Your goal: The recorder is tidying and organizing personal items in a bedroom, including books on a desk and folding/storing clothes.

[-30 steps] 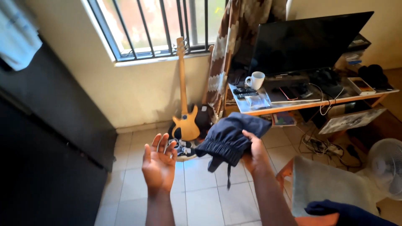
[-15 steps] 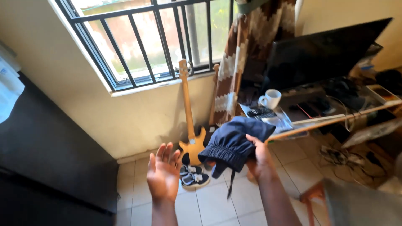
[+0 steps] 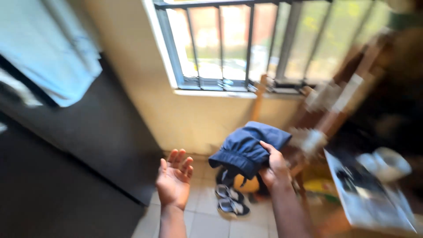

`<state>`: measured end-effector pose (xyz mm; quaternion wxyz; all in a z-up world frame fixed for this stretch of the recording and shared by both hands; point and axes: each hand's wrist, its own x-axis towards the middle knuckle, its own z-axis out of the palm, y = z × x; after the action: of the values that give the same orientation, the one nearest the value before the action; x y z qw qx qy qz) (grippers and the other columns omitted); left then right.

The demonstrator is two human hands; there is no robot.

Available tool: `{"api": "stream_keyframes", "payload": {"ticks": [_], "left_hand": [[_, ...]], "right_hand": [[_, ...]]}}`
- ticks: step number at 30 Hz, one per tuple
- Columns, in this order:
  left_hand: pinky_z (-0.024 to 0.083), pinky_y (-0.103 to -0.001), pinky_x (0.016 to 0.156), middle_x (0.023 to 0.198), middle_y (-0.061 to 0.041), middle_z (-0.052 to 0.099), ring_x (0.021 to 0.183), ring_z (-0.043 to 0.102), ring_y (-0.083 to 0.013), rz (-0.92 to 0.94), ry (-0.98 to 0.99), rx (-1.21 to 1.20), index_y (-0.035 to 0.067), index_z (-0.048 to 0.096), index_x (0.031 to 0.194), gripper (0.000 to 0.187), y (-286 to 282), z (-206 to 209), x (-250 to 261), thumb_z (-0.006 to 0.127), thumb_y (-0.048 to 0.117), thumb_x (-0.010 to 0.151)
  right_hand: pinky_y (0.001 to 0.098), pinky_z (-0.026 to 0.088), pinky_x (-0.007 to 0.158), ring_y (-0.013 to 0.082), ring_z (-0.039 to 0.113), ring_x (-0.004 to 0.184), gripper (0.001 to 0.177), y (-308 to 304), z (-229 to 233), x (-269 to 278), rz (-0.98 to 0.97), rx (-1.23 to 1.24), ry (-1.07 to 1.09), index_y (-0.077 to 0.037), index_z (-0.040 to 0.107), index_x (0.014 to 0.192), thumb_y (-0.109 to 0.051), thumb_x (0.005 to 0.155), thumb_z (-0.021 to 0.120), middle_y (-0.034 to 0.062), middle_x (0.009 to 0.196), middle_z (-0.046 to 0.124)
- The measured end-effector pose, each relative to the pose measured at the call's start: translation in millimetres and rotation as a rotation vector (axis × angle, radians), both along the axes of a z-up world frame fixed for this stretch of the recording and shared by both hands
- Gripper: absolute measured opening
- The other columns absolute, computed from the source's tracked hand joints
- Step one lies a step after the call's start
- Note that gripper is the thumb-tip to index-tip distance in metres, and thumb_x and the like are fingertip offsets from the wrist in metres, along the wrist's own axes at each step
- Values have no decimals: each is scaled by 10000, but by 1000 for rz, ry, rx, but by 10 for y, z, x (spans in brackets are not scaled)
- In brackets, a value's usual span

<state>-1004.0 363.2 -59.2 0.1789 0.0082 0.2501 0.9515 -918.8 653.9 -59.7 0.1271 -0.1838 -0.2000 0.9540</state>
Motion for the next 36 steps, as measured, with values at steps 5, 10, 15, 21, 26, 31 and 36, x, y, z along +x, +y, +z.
{"api": "stream_keyframes", "payload": {"ticks": [5, 10, 15, 21, 26, 31, 36], "left_hand": [[508, -356, 819, 1203, -101, 681, 1005, 680, -264, 205, -11, -29, 71, 597, 1250, 435, 8, 224, -233, 449, 430, 1054], [504, -352, 820, 1212, -104, 675, 1003, 677, -266, 373, -53, -38, 62, 588, 1241, 415, -411, 115, -361, 441, 411, 1071], [492, -345, 811, 1205, -93, 674, 993, 674, -245, 542, -87, -62, 84, 597, 1230, 407, -804, 185, -671, 408, 409, 1075], [496, -336, 847, 1241, -85, 637, 1027, 653, -237, 605, 34, 22, 79, 594, 1248, 399, -1277, 286, -1197, 409, 397, 1093], [492, -338, 873, 1283, -93, 630, 1091, 645, -255, 688, 122, 59, 63, 572, 1257, 371, -1751, 463, -1820, 428, 369, 1104], [485, -353, 894, 1469, -77, 540, 1153, 643, -281, 827, 222, -4, 50, 528, 1346, 456, -2466, 886, -2402, 422, 411, 1090], [500, -359, 900, 1738, -33, 163, 1192, 654, -254, 1048, 344, -281, 126, 233, 1616, 714, -3045, 1390, -2819, 340, 542, 1046]], "right_hand": [[469, 550, 978, 291, 712, 1037, 327, 64, -35, -815, 83, 56, -29, 29, 635, 1191, -211, 1016, 498, 163, 1158, 726], [449, 548, 998, 293, 699, 1056, 316, -179, -415, -1491, 254, 10, -24, 55, 638, 1194, -194, 1029, 534, 178, 1171, 728], [457, 562, 949, 294, 712, 1013, 312, -581, -435, -2035, 366, 41, -143, 16, 648, 1151, -209, 966, 536, 161, 1119, 741], [431, 553, 964, 275, 694, 1038, 283, -1035, -394, -2759, 401, 100, -69, 22, 645, 1155, -183, 968, 591, 157, 1125, 725], [408, 543, 987, 263, 694, 1045, 280, -1308, -156, -3429, 407, 154, -34, 20, 642, 1163, -179, 975, 582, 145, 1140, 724], [406, 551, 1014, 263, 693, 1073, 280, -1631, 55, -3842, 404, 148, 9, 32, 608, 1184, -164, 991, 557, 151, 1168, 700], [415, 537, 1003, 260, 682, 1058, 293, -1842, 33, -4156, 400, 176, -22, 27, 600, 1202, -179, 997, 559, 153, 1180, 688]]}}
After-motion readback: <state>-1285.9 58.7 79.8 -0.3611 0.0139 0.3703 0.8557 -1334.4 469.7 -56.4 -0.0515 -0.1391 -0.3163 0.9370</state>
